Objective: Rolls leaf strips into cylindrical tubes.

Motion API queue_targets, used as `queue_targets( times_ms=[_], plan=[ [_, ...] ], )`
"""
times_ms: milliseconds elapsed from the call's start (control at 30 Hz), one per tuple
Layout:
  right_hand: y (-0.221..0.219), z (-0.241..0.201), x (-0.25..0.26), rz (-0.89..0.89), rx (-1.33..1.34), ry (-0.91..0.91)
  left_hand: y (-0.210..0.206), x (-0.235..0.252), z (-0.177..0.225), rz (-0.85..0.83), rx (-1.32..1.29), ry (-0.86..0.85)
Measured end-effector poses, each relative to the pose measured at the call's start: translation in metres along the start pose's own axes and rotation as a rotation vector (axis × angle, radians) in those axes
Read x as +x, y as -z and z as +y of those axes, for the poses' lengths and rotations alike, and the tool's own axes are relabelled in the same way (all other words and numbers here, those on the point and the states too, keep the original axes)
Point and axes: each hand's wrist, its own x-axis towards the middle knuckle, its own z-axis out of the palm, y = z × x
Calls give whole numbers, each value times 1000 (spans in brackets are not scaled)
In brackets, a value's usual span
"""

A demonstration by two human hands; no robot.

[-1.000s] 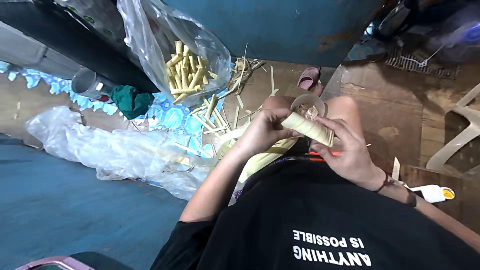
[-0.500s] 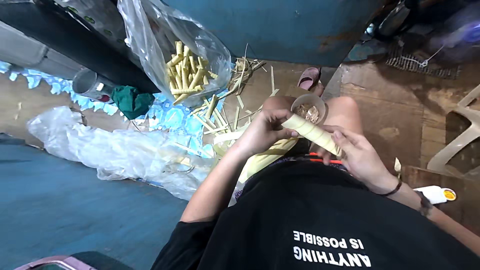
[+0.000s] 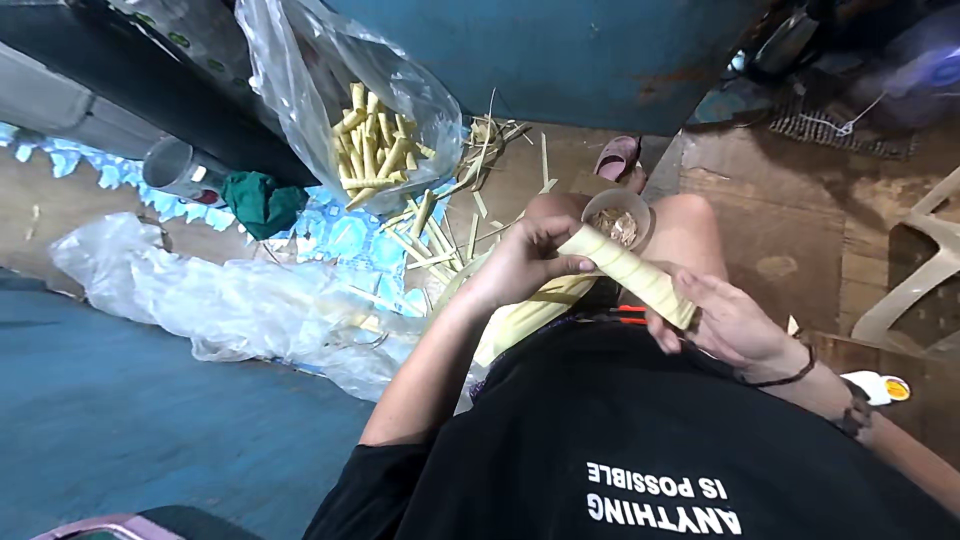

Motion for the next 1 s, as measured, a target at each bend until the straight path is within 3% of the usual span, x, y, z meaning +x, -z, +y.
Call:
queue_targets(
  times_ms=[67, 133, 300, 400, 600, 767, 900, 1000],
  plan=[
    [9, -5, 4, -305, 199, -143, 0, -1, 1, -40, -35, -2],
    [9, -6, 11, -422, 229, -198, -3, -1, 1, -80, -59, 0],
    [6, -19, 24, -279, 238, -240, -21, -6, -7, 210, 98, -88],
    [14, -25, 24, -186, 188, -202, -11, -18, -23, 269, 249, -87],
    [16, -24, 21, -149, 151, -247, 1, -36, -40, 378, 104, -10],
    [20, -30, 16, -102, 140, -186, 13, -45, -54, 591, -72, 111],
    [25, -32, 10, -73, 126, -189, 17, -57, -54, 600, 23, 129],
    [20, -31, 12, -107, 129, -197, 11, -49, -51, 453, 271, 142]
  ],
)
